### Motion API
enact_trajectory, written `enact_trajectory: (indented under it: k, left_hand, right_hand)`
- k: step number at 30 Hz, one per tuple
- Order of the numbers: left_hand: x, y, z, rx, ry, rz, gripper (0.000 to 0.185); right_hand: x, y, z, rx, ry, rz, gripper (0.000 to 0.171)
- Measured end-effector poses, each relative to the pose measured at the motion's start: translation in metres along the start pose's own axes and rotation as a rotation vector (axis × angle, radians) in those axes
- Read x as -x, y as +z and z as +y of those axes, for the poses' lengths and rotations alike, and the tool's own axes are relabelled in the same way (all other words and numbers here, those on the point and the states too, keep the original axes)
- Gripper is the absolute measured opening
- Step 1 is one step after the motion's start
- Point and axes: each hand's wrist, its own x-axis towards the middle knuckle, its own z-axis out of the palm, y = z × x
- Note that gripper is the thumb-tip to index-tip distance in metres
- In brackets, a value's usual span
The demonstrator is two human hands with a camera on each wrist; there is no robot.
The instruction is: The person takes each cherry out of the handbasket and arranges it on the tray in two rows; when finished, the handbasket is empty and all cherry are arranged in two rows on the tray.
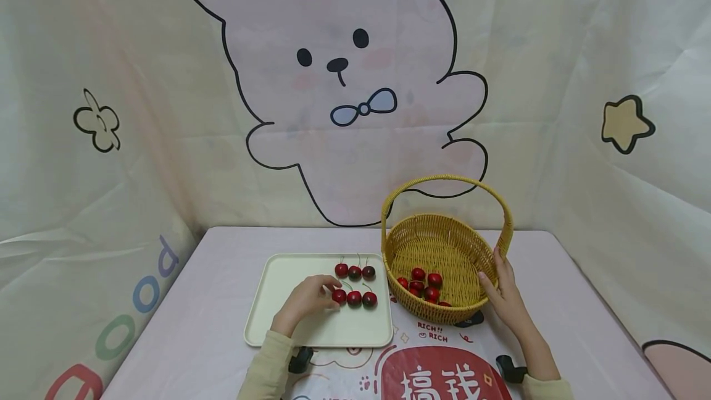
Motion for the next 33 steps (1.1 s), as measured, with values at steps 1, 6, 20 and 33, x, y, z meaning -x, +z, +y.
enact_trajectory:
  k: [1, 6, 20, 33]
  left_hand:
    - [0.000, 0.000, 0.001, 0.001, -0.001, -0.001, 0.032]
    - [0.001, -0.002, 0.004, 0.005, -0.016, 0.006, 0.032]
    - [-0.001, 0.001, 0.037, -0.053, 0.139, 0.205, 0.028]
    - [-0.010, 0.034, 0.084, -0.004, 0.248, 0.278, 0.027]
  right_hand:
    - [0.000, 0.000, 0.000, 0.000, -0.002, 0.001, 0.072]
    - [0.000, 0.000, -0.001, 0.000, -0.005, -0.001, 0.071]
    - [0.000, 0.001, 0.002, -0.001, -0.008, 0.003, 0.071]
    - [0.000, 0.001, 0.001, 0.011, -0.012, 0.000, 0.071]
